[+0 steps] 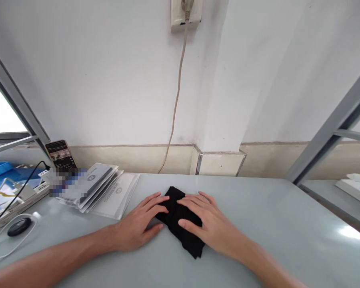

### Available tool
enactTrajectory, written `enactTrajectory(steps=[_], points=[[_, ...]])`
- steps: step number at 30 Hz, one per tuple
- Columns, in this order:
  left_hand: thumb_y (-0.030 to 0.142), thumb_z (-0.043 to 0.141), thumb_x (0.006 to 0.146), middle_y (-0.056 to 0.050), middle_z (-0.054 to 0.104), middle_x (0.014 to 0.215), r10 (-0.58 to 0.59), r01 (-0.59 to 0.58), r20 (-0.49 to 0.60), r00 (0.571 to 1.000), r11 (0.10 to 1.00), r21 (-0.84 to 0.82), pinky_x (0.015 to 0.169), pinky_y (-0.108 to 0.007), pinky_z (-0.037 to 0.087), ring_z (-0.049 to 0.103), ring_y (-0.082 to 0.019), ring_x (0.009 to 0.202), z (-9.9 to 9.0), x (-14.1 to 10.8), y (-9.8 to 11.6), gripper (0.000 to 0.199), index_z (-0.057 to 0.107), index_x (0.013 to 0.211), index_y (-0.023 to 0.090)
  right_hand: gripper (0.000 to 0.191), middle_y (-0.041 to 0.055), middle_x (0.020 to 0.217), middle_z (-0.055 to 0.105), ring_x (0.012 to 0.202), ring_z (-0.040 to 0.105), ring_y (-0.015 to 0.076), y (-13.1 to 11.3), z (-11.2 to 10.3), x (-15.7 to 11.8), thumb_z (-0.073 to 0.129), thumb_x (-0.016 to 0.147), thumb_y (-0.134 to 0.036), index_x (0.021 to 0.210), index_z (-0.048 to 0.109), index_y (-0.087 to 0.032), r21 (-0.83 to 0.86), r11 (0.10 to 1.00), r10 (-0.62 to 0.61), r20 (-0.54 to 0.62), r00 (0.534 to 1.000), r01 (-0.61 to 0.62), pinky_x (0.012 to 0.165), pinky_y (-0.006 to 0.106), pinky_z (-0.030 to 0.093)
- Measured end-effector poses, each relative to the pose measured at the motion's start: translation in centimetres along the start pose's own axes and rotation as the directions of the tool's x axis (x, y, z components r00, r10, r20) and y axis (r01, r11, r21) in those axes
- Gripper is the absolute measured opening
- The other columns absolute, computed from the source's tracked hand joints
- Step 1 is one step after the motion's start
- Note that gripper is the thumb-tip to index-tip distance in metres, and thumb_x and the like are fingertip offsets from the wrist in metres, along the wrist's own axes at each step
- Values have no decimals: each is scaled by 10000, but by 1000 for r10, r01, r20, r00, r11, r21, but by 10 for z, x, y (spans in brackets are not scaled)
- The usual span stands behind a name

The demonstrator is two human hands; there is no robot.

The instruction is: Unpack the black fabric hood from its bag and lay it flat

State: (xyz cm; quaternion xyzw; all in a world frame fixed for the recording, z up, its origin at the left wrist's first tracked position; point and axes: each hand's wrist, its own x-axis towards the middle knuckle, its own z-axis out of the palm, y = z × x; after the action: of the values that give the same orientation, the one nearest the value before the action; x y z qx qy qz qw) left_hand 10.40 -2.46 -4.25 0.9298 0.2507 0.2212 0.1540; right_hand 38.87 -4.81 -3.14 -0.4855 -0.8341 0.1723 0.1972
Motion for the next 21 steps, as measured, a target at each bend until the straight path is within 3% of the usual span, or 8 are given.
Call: enactTrajectory(steps=[3,5,7,9,13,18,21], points=[[229,645,990,-90,547,1550,-18,17,-48,999,1000,-7,1282,-516,330,284,-287,1584,3,0,-5,235,579,1215,232,894,70,1674,445,1599,231,401,7,4,-3,684,884,-712,1640,386,-341,3,997,-71,141,987,72,1297,681,82],[174,620,980,-78,628,1452,-14,15,-84,996,1000,2,1275,-508,340,344,-274,1556,5,0,-7,174,594,1139,239,1111,50,1744,290,1618,110,424,13,6,-5,766,780,-754,1681,241,-371,21,995,-100,215,972,98,1291,698,62],[116,582,967,-73,671,1373,-8,9,-119,993,1000,10,1263,-492,356,390,-264,1527,6,1,-8,178,600,1095,239,1164,36,1769,199,1619,58,431,18,8,-7,789,761,-746,1688,185,-385,29,995,-99,241,965,95,1289,699,101],[100,565,964,-76,689,1319,-4,5,-139,990,1000,4,1250,-479,373,431,-262,1494,6,1,-7,181,601,1081,233,1020,28,1767,217,1621,101,409,21,11,-7,750,853,-672,1682,224,-394,20,997,-82,193,978,80,1294,676,151],[133,555,987,-76,716,1200,-34,25,-182,983,998,-51,1206,-459,414,525,-260,1388,5,1,-6,151,594,1097,228,622,18,1685,428,1583,313,330,24,13,-4,585,1032,-479,1621,403,-396,-18,994,-104,20,994,104,1314,620,186],[211,515,1032,-89,698,1141,-126,98,-223,967,987,-130,1089,-415,478,613,-254,1226,1,2,-4,84,594,1062,216,487,23,1605,544,1528,419,353,27,11,-3,505,1055,-540,1507,575,-372,9,1000,-27,-34,999,28,1246,607,379],[251,479,1056,-65,690,1050,-186,154,-203,961,974,-164,971,-382,512,648,-228,1046,-3,2,-1,118,592,1057,214,446,30,1541,614,1463,509,346,30,11,-4,461,1067,-533,1445,629,-366,28,999,-32,-37,999,33,1210,602,423]])
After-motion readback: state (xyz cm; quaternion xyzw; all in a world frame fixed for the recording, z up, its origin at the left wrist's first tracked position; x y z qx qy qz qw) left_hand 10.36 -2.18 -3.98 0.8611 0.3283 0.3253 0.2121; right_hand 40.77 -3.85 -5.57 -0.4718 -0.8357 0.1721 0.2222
